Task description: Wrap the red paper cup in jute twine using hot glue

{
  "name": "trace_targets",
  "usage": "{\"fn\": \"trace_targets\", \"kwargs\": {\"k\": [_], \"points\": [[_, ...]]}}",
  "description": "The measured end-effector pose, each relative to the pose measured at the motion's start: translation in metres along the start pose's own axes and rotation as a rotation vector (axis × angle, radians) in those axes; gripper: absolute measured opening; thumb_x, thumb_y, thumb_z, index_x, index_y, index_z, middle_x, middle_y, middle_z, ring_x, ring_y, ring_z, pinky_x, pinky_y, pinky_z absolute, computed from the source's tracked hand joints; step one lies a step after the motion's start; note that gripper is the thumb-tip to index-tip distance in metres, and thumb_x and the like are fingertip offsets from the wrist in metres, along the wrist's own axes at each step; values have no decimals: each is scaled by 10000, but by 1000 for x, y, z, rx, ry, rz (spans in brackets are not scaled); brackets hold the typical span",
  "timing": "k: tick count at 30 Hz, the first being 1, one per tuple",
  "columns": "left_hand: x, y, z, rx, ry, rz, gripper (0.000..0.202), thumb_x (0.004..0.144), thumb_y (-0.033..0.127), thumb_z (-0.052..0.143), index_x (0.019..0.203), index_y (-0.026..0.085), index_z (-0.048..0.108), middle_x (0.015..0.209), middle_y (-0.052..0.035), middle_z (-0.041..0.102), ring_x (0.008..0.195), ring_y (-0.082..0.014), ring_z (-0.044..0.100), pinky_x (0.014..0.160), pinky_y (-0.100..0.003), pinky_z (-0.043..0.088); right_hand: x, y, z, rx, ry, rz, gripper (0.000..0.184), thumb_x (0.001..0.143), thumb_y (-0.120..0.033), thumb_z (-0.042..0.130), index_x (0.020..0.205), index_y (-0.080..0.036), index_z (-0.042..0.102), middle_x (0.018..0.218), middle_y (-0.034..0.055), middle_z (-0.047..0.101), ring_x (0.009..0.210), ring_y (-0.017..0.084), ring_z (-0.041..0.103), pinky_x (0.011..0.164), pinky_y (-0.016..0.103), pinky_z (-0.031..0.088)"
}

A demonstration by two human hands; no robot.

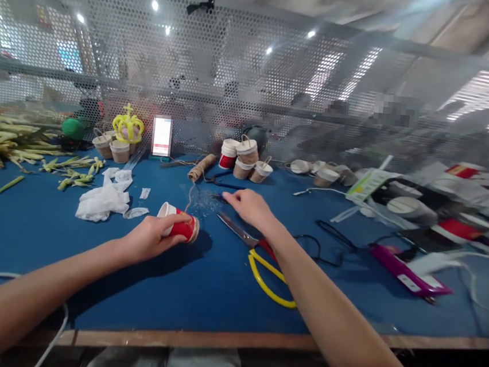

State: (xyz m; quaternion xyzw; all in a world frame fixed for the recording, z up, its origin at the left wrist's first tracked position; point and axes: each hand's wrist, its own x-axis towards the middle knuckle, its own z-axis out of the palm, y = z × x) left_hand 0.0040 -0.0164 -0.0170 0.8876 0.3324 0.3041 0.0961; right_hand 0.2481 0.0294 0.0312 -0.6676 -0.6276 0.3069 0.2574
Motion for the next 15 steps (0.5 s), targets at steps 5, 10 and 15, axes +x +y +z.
{"fn": "trace_targets", "kwargs": {"k": [5, 10, 15], "points": [[0, 10, -4, 40, -14, 142, 299, 829, 255, 508, 1118, 177, 525, 839, -71, 702, 666, -188, 671, 584, -259, 501, -32, -32, 35, 325, -397, -273, 415, 781, -535, 492, 783, -176, 701, 835, 46, 694, 780, 150, 605, 733, 259, 444], [2, 14, -12, -118, -20, 25, 317, 820, 255, 519, 1123, 161, 523, 965, -94, 682, 786, -191, 661, 674, -272, 501, -38, -32, 43, 592, -236, -357, 247, 724, -392, 614, 749, -158, 688, 789, 30, 663, 719, 111, 547, 739, 253, 411], [7, 18, -15, -441, 41, -241, 337, 780, 319, 573, 1066, 142, 563, 910, -67, 676, 705, -153, 625, 635, -247, 498, -62, -34, 25, 516, -157, -449, 247, 781, -369, 561, 766, -157, 687, 587, -32, 527, 561, 75, 436, 569, 220, 368]]}}
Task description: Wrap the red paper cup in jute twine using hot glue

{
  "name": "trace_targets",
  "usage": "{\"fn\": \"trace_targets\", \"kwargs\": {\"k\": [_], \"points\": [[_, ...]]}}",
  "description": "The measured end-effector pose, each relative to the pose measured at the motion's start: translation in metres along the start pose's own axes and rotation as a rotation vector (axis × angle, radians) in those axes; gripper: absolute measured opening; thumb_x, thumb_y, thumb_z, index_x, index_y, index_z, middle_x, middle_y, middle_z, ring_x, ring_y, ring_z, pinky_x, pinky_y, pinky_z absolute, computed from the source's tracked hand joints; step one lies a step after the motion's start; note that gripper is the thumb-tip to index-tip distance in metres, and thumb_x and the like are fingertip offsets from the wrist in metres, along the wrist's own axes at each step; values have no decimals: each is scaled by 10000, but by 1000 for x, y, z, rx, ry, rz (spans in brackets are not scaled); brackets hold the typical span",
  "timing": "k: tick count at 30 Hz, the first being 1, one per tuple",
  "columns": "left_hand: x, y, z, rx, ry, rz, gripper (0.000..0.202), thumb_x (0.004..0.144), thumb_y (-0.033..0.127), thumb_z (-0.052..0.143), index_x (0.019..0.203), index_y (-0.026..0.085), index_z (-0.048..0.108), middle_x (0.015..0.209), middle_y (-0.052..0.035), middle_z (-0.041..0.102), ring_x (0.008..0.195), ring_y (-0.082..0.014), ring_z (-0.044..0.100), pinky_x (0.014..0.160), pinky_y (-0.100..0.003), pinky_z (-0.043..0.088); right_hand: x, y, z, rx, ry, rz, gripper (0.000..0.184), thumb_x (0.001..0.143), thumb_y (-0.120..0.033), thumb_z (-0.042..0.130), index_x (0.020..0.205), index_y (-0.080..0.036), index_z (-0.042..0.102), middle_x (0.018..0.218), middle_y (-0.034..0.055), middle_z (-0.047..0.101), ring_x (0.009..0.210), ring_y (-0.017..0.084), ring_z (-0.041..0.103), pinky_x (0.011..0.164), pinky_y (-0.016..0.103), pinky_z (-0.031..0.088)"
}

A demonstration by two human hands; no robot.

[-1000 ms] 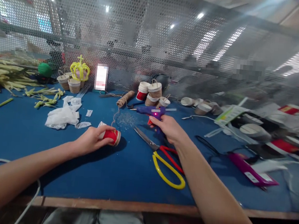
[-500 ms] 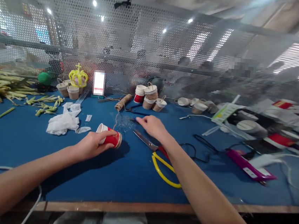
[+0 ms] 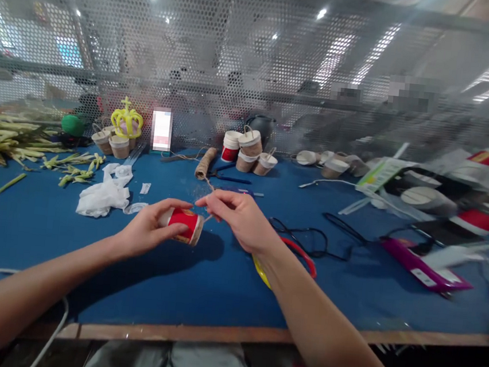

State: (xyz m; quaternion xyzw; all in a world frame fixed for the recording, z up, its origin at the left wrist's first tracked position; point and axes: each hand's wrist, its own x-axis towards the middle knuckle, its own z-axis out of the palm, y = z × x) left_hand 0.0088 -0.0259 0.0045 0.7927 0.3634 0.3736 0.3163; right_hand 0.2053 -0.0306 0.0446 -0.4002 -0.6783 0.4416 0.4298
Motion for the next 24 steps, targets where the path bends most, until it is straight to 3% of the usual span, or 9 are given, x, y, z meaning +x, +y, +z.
{"fn": "trace_targets", "kwargs": {"k": [4, 7, 13, 24], "points": [[0, 5, 2, -219, -9, -103, 379, 752, 329, 601, 1058, 109, 558, 812, -53, 666, 605, -118, 586, 555, -216, 488, -13, -16, -1, 59, -98, -4, 186, 782, -306, 575, 827, -160, 682, 628, -23, 559, 567, 76, 498, 573, 222, 410], [-3, 8, 2, -221, -13, -113, 382, 745, 326, 608, 1053, 105, 559, 811, -56, 663, 604, -117, 581, 545, -216, 490, -12, -17, -2, 17, -70, -21, 160, 774, -262, 581, 840, -154, 680, 625, -14, 592, 586, 88, 540, 624, 240, 444], [-10, 11, 3, -92, -3, 12, 321, 762, 288, 589, 1033, 118, 564, 953, -93, 664, 705, -139, 605, 617, -231, 500, -3, -6, -2, -141, 67, -33, 161, 750, -281, 598, 755, -146, 685, 686, 10, 622, 572, 87, 522, 588, 236, 445], [-17, 8, 2, 6, -45, 130, 312, 801, 265, 565, 1090, 147, 548, 1000, -105, 665, 871, -197, 630, 729, -280, 501, -1, 2, 4, -238, 79, -5, 229, 751, -331, 584, 725, -125, 681, 662, 14, 600, 611, 109, 510, 593, 239, 418]]}}
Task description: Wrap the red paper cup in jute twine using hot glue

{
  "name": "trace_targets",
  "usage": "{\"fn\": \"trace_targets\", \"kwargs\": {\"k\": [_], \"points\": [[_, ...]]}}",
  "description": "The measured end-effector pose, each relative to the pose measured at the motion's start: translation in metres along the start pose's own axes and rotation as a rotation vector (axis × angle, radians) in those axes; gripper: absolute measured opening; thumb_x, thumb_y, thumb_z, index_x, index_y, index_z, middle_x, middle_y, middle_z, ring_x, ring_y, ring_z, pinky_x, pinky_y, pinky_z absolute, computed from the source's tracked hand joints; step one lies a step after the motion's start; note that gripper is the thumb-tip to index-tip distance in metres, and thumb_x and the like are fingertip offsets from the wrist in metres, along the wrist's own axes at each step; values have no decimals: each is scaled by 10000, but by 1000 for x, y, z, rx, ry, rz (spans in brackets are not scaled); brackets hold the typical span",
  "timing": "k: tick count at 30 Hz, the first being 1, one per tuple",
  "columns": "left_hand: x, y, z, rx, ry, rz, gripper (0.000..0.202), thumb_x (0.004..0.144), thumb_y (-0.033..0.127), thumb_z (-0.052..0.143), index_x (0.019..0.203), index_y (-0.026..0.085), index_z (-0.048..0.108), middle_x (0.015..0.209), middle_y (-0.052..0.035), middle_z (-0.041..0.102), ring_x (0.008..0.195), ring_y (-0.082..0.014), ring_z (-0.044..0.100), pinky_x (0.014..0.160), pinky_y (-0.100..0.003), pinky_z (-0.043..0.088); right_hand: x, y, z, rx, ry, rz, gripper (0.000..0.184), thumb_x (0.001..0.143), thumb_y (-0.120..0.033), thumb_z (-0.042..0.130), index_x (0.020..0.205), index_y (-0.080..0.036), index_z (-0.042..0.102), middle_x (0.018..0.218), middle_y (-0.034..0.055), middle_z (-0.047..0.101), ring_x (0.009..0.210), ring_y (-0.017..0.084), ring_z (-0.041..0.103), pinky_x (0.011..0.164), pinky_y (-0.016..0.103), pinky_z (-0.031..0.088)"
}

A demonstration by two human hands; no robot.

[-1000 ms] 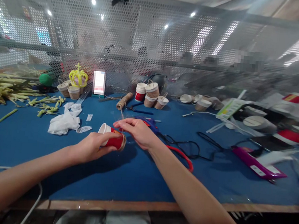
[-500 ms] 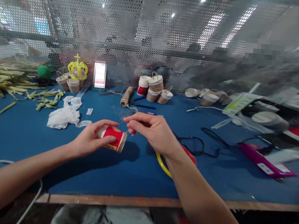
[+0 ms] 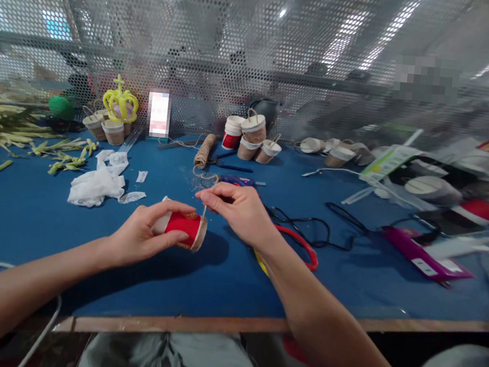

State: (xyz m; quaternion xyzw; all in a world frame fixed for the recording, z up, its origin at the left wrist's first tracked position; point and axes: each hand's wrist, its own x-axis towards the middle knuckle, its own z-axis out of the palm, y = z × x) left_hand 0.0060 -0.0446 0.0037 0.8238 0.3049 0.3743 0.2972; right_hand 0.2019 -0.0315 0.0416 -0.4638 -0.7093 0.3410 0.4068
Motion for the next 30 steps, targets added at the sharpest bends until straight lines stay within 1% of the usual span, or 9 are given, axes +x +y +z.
{"fn": "trace_targets", "kwargs": {"k": [5, 10, 15, 18, 23, 25, 30], "points": [[0, 5, -1, 20, 15, 53, 271, 803, 232, 558, 1059, 142, 556, 991, -108, 675, 870, -187, 643, 745, -264, 505, 0, 3, 3, -10, -5, 18, 254, 745, -363, 585, 716, -131, 684, 619, -7, 564, 573, 102, 477, 553, 231, 391], [1, 7, -1, 74, 39, 110, 235, 807, 217, 552, 1033, 154, 566, 978, -90, 683, 838, -160, 652, 730, -233, 508, 0, 7, 4, -1, -26, 12, 251, 741, -363, 586, 722, -133, 685, 648, 1, 596, 606, 114, 501, 578, 234, 394], [-1, 7, -2, 113, 54, 177, 246, 795, 182, 570, 1039, 155, 560, 923, -60, 696, 749, -121, 653, 671, -180, 499, 1, 10, 5, 8, -48, 15, 234, 749, -333, 574, 715, -126, 678, 690, 17, 621, 647, 125, 530, 626, 242, 408], [-3, 7, -2, 126, 65, 206, 237, 791, 171, 574, 1027, 157, 560, 862, -38, 702, 659, -98, 643, 604, -158, 488, 0, 10, 6, 14, -64, 26, 240, 745, -335, 579, 730, -118, 682, 706, 24, 624, 667, 131, 541, 639, 243, 414], [-4, 6, -2, 181, 70, 240, 204, 788, 189, 579, 989, 150, 576, 686, -4, 686, 460, -68, 555, 466, -149, 434, -2, 9, 7, 20, -81, 28, 229, 735, -333, 593, 737, -123, 686, 696, 19, 621, 670, 134, 550, 639, 243, 418], [-4, 6, -2, 191, 72, 256, 191, 792, 200, 576, 974, 140, 583, 660, -12, 682, 445, -72, 546, 455, -156, 430, -2, 9, 8, 18, -83, 25, 233, 735, -335, 594, 734, -120, 684, 699, 25, 624, 668, 136, 552, 638, 247, 418], [-5, 7, 0, 205, 102, 278, 174, 799, 207, 570, 956, 135, 593, 676, -32, 694, 466, -79, 574, 470, -156, 443, -1, 11, 9, 18, -91, 17, 240, 733, -348, 596, 719, -122, 677, 709, 35, 635, 673, 145, 559, 641, 259, 422]]}}
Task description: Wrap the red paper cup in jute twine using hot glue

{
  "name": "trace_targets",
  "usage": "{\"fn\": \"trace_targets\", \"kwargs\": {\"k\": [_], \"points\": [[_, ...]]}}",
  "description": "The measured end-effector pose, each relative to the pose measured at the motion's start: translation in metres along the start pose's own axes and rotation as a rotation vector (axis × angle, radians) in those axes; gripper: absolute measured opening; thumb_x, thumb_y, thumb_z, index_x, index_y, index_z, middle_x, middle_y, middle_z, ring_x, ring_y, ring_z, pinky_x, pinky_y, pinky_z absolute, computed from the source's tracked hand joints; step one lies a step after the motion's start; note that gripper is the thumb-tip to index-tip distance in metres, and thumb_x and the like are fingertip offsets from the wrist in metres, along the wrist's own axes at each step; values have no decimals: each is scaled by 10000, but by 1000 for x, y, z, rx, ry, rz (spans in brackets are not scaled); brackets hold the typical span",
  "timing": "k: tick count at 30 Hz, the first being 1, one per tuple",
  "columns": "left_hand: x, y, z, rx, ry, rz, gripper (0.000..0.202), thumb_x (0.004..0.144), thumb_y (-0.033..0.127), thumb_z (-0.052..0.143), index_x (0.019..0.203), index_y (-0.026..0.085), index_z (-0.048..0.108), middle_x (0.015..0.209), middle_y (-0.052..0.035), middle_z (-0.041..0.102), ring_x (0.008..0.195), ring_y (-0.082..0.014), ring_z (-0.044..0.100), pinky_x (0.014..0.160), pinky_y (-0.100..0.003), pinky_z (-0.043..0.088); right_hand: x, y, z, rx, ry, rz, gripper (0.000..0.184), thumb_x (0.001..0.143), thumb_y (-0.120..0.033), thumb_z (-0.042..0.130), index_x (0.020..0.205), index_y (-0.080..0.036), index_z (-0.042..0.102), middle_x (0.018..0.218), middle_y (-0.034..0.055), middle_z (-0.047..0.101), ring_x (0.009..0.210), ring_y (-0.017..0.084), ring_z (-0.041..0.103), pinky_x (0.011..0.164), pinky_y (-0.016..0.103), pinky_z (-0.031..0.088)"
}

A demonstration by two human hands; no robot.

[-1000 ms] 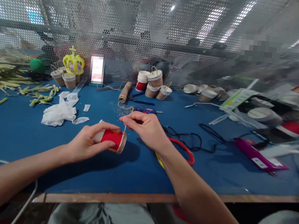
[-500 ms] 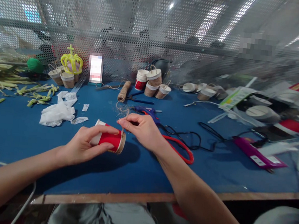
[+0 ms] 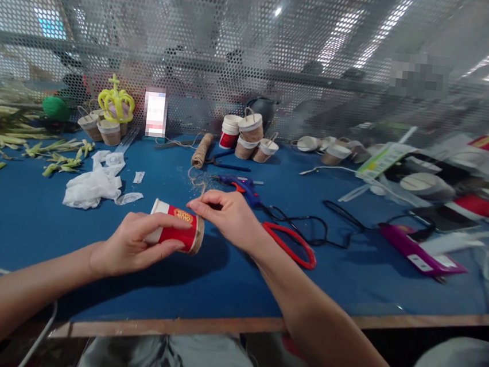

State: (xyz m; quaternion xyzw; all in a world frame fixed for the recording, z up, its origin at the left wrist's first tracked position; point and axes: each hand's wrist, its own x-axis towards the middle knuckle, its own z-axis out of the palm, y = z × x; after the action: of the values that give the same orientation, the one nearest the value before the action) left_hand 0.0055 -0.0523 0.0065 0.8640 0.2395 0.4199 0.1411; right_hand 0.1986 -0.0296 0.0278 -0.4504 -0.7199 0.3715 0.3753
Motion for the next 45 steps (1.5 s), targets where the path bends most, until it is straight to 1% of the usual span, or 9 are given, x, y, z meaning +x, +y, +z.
{"fn": "trace_targets", "kwargs": {"k": [8, 14, 17, 20, 23, 28, 36, 40, 45], "points": [[-1, 0, -1, -70, 5, -18, 187, 772, 168, 596, 958, 149, 604, 674, -22, 696, 473, -80, 573, 476, -154, 441, 1, 2, 2, -3, -43, 17, 228, 737, -329, 585, 735, -119, 676, 713, 32, 640, 680, 150, 570, 637, 255, 426], [6, -1, 2, -370, 122, -441, 199, 752, 264, 621, 917, 153, 634, 875, -55, 684, 677, -125, 615, 597, -193, 492, 6, 10, 1, -166, 23, 162, 285, 804, -392, 496, 732, -140, 607, 608, 16, 597, 558, 127, 541, 539, 249, 401], [10, -8, 5, -558, 193, -667, 266, 730, 325, 640, 923, 143, 620, 781, -29, 659, 606, -109, 595, 553, -192, 484, 6, 8, 0, -53, 67, 199, 295, 817, -421, 476, 710, -153, 538, 629, 14, 581, 536, 103, 530, 530, 235, 411], [11, -15, 8, -667, 238, -768, 304, 734, 349, 634, 951, 141, 594, 746, -15, 639, 592, -107, 588, 555, -205, 481, 2, 3, 1, 138, -53, 155, 325, 824, -442, 456, 691, -153, 522, 633, 8, 557, 555, 91, 518, 528, 221, 407], [10, -16, 8, -563, 241, -733, 279, 742, 333, 624, 939, 139, 597, 798, -29, 645, 631, -114, 586, 591, -217, 479, -1, 1, 5, 287, -171, 183, 297, 790, -432, 511, 697, -150, 525, 628, -1, 546, 567, 87, 502, 532, 218, 397], [7, -16, 5, -326, 163, -502, 255, 743, 263, 630, 976, 161, 610, 958, -53, 639, 803, -142, 581, 721, -232, 456, 0, 2, 7, 394, -131, 252, 197, 719, -325, 597, 697, -164, 485, 587, -33, 519, 531, 75, 463, 523, 216, 362], [15, -24, -1, -933, 209, -741, 410, 711, 359, 662, 1064, 184, 550, 744, -4, 640, 583, -103, 583, 533, -193, 469, -4, -6, -3, 5, -187, -55, 128, 753, -246, 570, 678, -174, 495, 652, -38, 482, 594, 86, 426, 588, 232, 360], [16, -23, 2, -897, 178, -823, 326, 654, 309, 716, 920, 146, 623, 725, -6, 648, 536, -74, 556, 501, -160, 435, -3, -3, -5, 13, -278, -18, 136, 753, -285, 582, 712, -171, 520, 676, -31, 501, 615, 92, 443, 607, 235, 371], [14, -21, 5, -748, 148, -718, 335, 682, 301, 689, 969, 143, 617, 829, -27, 652, 617, -90, 563, 580, -187, 458, -2, 0, -5, 103, -245, 126, 223, 744, -380, 579, 764, -163, 529, 699, -9, 540, 618, 103, 473, 594, 247, 377]]}}
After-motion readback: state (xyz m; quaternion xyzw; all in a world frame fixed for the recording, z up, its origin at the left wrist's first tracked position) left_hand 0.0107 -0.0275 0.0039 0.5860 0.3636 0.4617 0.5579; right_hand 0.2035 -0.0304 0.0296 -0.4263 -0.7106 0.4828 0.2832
